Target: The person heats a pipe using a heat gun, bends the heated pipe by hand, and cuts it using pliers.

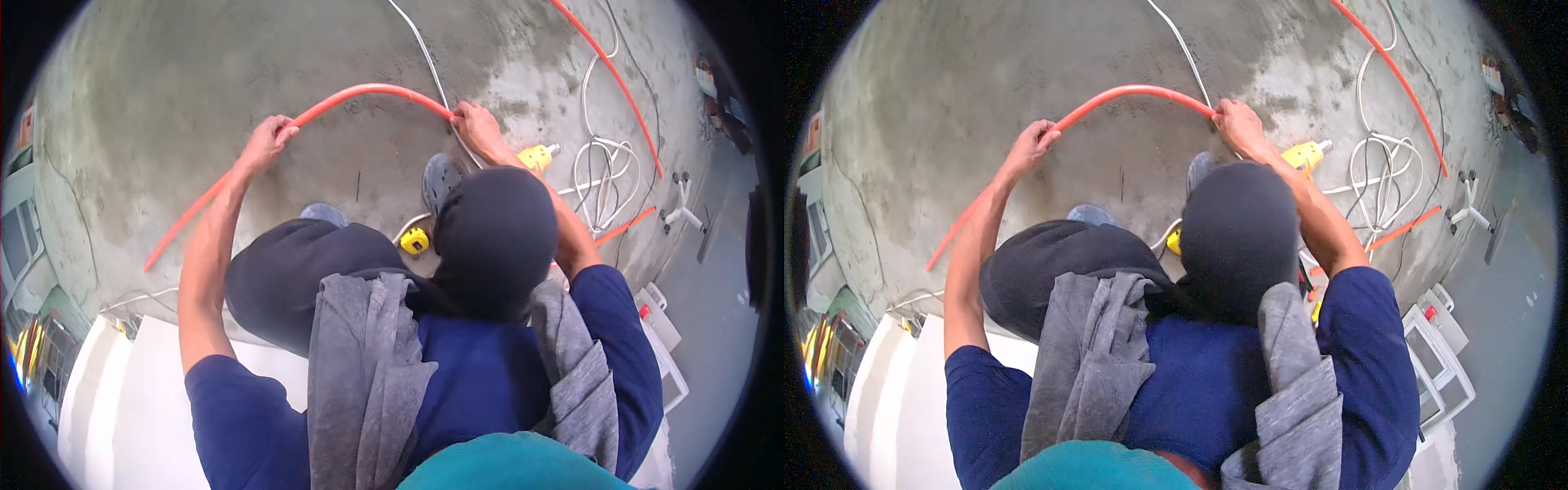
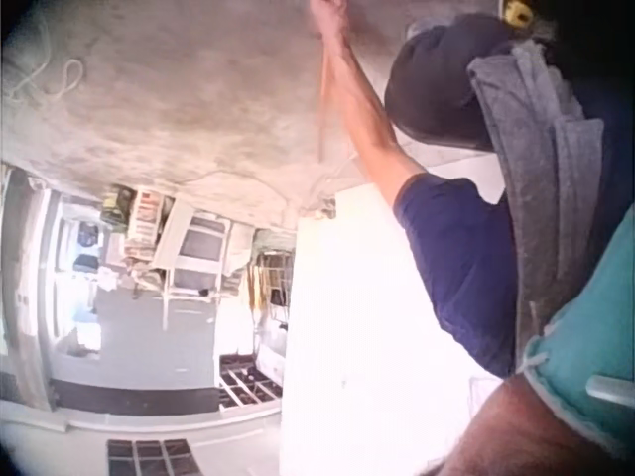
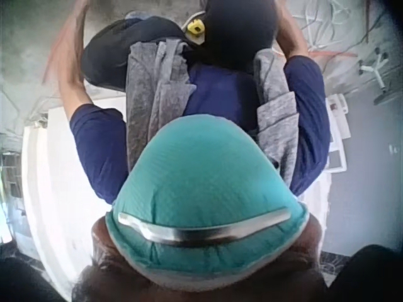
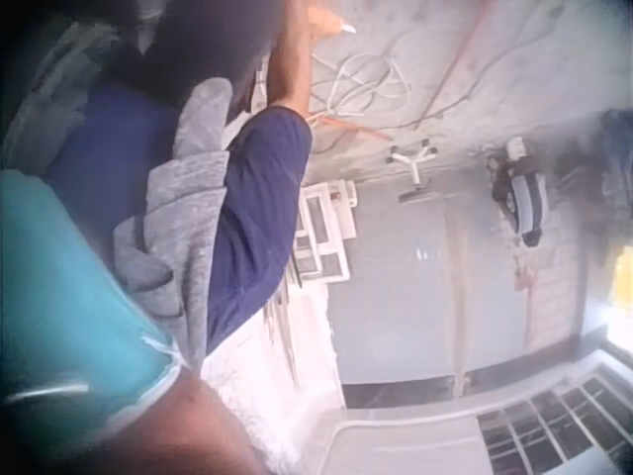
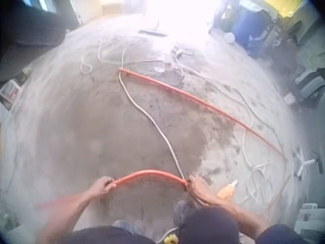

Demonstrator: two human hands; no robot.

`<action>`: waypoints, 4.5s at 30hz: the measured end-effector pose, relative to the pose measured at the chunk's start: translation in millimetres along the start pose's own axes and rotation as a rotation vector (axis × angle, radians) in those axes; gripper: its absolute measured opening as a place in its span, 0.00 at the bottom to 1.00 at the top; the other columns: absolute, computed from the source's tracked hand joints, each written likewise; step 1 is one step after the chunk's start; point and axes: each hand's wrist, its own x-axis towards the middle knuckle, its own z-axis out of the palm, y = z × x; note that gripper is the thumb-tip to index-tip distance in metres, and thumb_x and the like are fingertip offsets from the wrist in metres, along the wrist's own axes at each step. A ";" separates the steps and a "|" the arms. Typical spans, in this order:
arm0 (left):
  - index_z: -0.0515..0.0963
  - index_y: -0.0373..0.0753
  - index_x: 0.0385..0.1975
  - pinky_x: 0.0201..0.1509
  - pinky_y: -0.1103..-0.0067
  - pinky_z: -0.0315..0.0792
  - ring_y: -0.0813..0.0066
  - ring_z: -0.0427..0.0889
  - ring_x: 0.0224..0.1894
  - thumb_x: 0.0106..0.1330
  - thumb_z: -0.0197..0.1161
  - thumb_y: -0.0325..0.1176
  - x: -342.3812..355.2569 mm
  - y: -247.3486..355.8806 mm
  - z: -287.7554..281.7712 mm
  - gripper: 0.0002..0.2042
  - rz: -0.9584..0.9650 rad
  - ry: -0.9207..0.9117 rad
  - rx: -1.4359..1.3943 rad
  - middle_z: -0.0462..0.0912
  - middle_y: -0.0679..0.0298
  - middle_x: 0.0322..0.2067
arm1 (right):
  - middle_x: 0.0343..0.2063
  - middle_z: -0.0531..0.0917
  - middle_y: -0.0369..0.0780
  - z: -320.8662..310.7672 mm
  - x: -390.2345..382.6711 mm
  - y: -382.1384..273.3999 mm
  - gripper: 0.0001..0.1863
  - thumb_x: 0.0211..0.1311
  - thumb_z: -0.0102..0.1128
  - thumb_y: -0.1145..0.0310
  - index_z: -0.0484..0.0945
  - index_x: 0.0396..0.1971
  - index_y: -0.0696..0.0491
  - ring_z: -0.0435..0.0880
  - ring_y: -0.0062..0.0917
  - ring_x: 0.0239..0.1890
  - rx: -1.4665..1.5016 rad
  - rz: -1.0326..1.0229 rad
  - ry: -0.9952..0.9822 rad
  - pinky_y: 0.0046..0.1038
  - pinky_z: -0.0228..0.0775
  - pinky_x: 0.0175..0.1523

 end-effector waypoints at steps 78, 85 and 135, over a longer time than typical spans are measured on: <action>0.84 0.35 0.45 0.33 0.78 0.65 0.82 0.69 0.30 0.73 0.65 0.46 -17.6 14.8 6.1 0.18 0.021 0.096 -0.141 0.73 0.73 0.26 | 0.43 0.83 0.46 -30.1 23.8 -59.1 0.17 0.62 0.67 0.64 0.78 0.49 0.54 0.84 0.44 0.49 -0.056 -0.432 0.099 0.43 0.76 0.53; 0.84 0.35 0.45 0.35 0.79 0.67 0.82 0.71 0.31 0.73 0.65 0.45 -10.2 -7.1 6.5 0.17 0.051 0.059 -0.131 0.76 0.72 0.27 | 0.43 0.81 0.46 -13.6 30.5 -21.4 0.17 0.66 0.65 0.65 0.76 0.52 0.52 0.83 0.43 0.48 -0.081 -0.348 -0.090 0.42 0.75 0.53; 0.83 0.44 0.47 0.44 0.63 0.76 0.53 0.83 0.39 0.67 0.69 0.38 -11.0 -1.0 39.7 0.12 0.192 0.582 0.181 0.82 0.55 0.36 | 0.43 0.80 0.44 -5.4 73.4 12.5 0.18 0.74 0.58 0.65 0.79 0.61 0.45 0.82 0.41 0.44 0.051 -0.485 0.251 0.38 0.77 0.50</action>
